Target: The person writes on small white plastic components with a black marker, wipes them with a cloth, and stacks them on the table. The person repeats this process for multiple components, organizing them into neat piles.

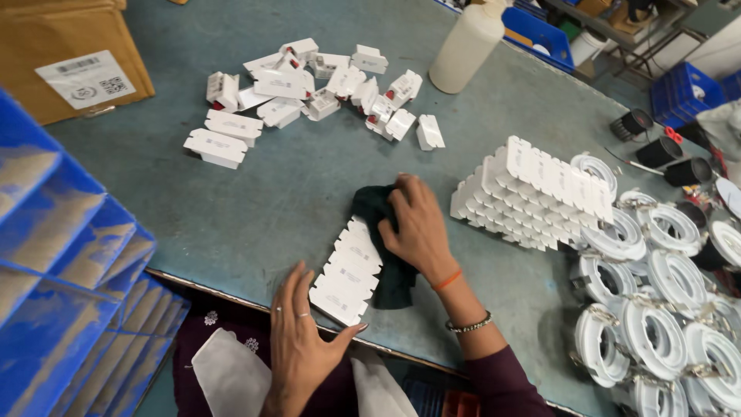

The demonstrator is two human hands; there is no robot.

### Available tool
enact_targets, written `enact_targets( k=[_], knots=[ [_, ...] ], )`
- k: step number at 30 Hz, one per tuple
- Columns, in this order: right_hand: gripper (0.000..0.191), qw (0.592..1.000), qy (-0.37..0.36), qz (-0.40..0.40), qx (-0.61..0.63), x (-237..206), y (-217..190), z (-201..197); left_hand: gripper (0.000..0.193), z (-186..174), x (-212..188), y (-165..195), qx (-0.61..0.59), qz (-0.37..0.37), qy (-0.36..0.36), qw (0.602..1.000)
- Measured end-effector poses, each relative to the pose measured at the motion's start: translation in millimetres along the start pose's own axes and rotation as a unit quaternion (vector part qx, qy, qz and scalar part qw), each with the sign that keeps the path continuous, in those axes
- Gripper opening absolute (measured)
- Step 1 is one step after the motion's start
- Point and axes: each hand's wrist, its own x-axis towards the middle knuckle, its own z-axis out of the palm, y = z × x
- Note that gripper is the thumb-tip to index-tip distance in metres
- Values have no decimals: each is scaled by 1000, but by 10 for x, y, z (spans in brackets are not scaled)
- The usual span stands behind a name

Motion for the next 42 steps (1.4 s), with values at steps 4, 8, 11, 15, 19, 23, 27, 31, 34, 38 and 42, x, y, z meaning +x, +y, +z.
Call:
enact_targets(
  k=[4, 8, 11, 15, 19, 23, 27, 31, 34, 38, 42],
  knots=[
    [48, 987, -85, 56, 127, -106, 74, 321, 99, 98, -121, -55, 27, -41, 3, 999],
    [73, 985, -115, 23, 123, -214, 106, 437, 95, 168, -129, -142, 33, -49, -5, 998],
    [67, 988, -133, 19, 80, -202, 61, 471, 93, 217, -119, -163, 30, -26, 35, 999],
    [66, 986, -140, 31, 83, -210, -88, 420, 95, 284, -124, -154, 23, -60, 43, 997],
    [67, 981, -157, 47, 107, -308, -291, 351, 96, 301, -137, -165, 13, -71, 37, 997],
    [66, 981, -152, 52, 109, -380, -428, 306, 96, 278, -135, -170, 19, -63, 38, 997],
    [65, 983, -137, 51, 107, -420, -475, 275, 94, 263, -118, -179, 14, -37, 43, 998],
    [73, 983, -122, 52, 124, -383, -294, 259, 93, 244, -127, -200, 24, -16, 52, 998],
    [58, 982, -85, 92, 141, -247, -68, 340, 94, 237, -144, -214, 23, -6, 50, 998],
    [40, 930, 43, 197, 307, -37, 234, 334, 97, 245, -157, -233, 32, -1, 46, 998],
    [35, 907, 112, 256, 315, 10, 466, -15, 98, 254, -167, -273, 30, -1, 33, 999]
  ],
)
